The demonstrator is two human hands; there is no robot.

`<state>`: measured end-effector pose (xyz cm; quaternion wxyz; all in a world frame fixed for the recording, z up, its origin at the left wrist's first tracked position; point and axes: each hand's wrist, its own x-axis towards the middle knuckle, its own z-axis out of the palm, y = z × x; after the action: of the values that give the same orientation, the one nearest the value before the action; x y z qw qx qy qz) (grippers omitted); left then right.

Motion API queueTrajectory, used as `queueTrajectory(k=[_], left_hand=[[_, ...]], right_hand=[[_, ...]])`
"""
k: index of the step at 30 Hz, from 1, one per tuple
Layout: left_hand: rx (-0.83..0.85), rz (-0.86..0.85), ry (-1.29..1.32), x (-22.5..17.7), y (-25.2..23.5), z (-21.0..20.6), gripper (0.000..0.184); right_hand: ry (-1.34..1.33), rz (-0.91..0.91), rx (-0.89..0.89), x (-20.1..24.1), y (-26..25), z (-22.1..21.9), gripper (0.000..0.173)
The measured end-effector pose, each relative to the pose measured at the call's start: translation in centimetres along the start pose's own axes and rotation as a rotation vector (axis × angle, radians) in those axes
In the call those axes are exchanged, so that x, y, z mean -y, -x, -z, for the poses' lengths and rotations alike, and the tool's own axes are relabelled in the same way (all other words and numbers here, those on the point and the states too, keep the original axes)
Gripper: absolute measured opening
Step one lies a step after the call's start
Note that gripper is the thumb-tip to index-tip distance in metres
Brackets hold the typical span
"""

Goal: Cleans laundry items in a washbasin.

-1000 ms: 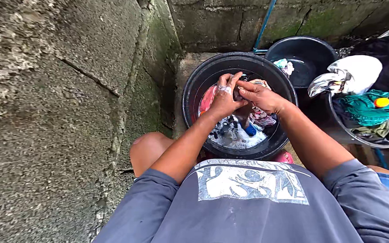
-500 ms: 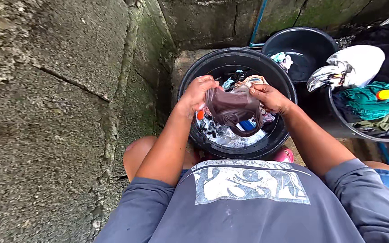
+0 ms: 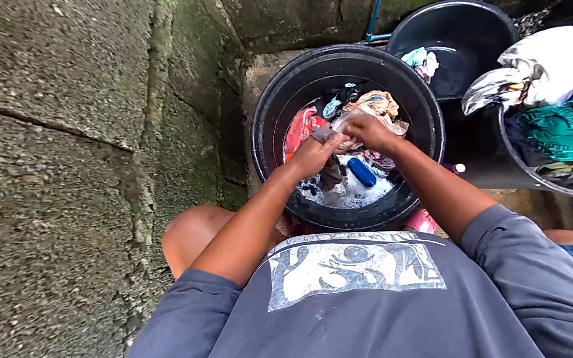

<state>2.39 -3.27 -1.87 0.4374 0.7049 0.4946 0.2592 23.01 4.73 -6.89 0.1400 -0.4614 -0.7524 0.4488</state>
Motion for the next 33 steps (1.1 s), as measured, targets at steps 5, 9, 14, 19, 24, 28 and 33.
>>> queueTrajectory(k=[5,9,14,19,24,28,33], left_hand=[[-0.249,-0.064,0.368,-0.8,0.3,0.5,0.05],[-0.296,0.088,0.846,-0.7,-0.2,1.6,0.053],[-0.367,0.144,0.654,0.7,-1.1,1.8,0.039],[-0.361,0.043,0.503,1.5,-0.9,1.4,0.056],[-0.38,0.035,0.828,1.2,-1.1,1.6,0.054],[-0.366,0.198,1.016,0.6,-0.9,1.7,0.048],[-0.372,0.251,1.087,1.6,-1.8,0.7,0.048]], right_hand=[[0.21,-0.316,0.22,-11.8,2.3,-8.7,0.061],[0.107,-0.412,0.204,-15.1,2.5,-10.8,0.086],[-0.041,-0.497,0.238,-14.3,0.8,-9.2,0.055],[0.283,-0.241,0.628,-13.6,1.3,-10.8,0.039],[0.486,-0.264,0.743,-17.6,4.3,-13.2,0.044],[0.38,-0.295,0.721,-16.4,3.2,-10.2,0.048],[-0.218,-0.23,-0.052,-9.7,0.5,-5.1,0.046]])
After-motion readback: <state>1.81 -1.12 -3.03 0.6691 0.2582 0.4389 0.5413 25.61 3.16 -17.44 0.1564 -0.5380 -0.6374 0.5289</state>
